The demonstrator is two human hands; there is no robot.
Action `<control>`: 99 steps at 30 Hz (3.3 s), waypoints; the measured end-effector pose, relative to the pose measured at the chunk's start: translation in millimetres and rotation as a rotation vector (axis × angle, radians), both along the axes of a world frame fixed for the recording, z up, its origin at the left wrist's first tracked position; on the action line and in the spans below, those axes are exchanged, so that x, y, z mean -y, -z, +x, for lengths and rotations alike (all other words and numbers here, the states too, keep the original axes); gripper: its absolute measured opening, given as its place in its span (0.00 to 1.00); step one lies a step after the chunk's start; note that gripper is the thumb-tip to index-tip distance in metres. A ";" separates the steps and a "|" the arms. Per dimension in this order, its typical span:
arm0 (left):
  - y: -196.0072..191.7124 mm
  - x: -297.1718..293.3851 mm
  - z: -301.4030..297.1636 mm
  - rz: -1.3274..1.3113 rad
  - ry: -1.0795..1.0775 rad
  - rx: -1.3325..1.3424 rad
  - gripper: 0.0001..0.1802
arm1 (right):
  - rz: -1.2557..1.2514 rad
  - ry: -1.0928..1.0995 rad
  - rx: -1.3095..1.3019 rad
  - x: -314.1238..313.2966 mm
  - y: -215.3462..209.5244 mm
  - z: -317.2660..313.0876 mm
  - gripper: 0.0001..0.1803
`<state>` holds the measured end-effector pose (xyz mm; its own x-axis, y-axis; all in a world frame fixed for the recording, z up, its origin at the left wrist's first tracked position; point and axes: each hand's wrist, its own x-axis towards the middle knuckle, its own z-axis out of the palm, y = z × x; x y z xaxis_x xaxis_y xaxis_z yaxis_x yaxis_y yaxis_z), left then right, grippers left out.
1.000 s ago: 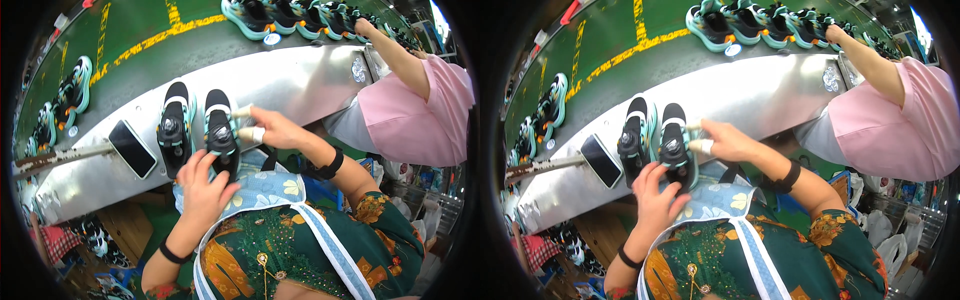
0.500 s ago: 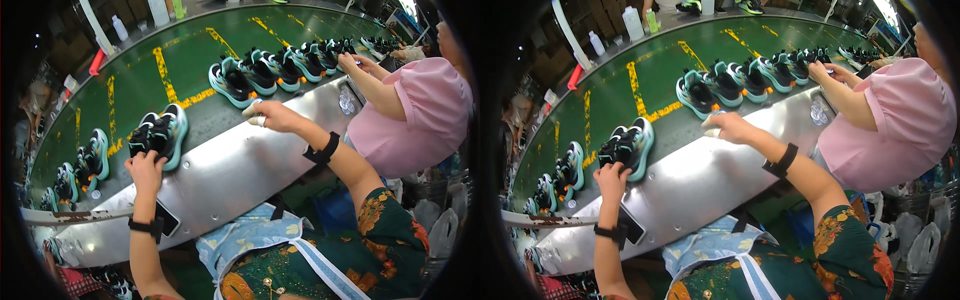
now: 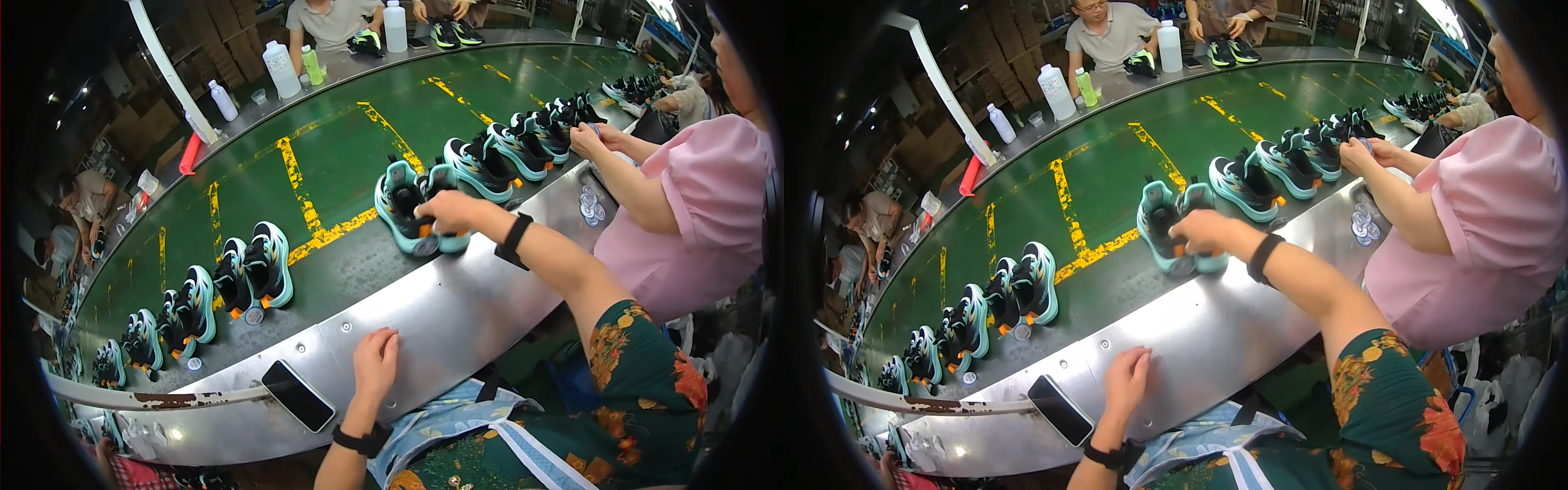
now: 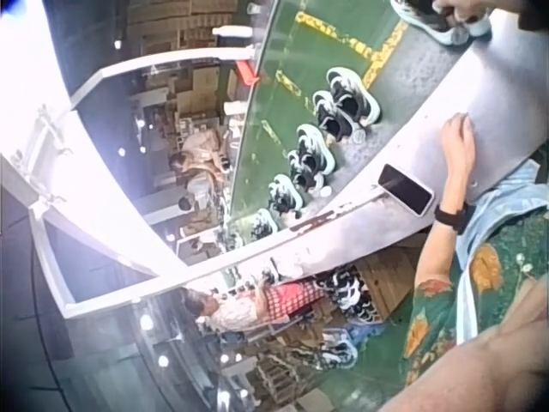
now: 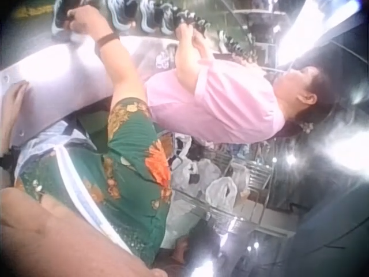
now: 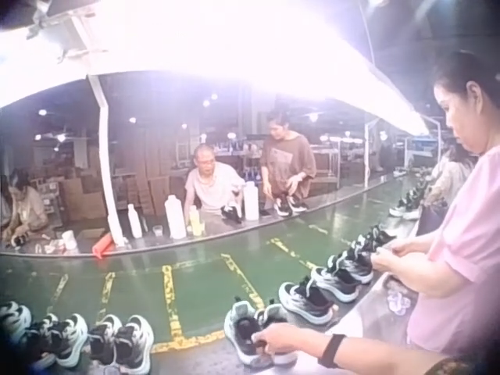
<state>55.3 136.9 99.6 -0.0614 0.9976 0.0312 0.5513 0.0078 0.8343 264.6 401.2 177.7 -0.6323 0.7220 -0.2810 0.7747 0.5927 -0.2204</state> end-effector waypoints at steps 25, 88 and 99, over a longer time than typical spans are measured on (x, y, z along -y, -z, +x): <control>124.1 130.4 -58.4 -0.242 -0.175 0.359 0.19 | -0.009 -0.138 -0.392 252.5 102.0 -71.6 0.30; 24.4 165.8 -3.2 -0.577 -0.284 0.756 0.14 | -0.260 -0.400 -0.585 288.2 92.2 -59.2 0.14; 98.3 158.7 -27.3 -0.632 -0.213 0.764 0.14 | -0.182 -0.299 -0.518 293.7 160.6 -77.1 0.24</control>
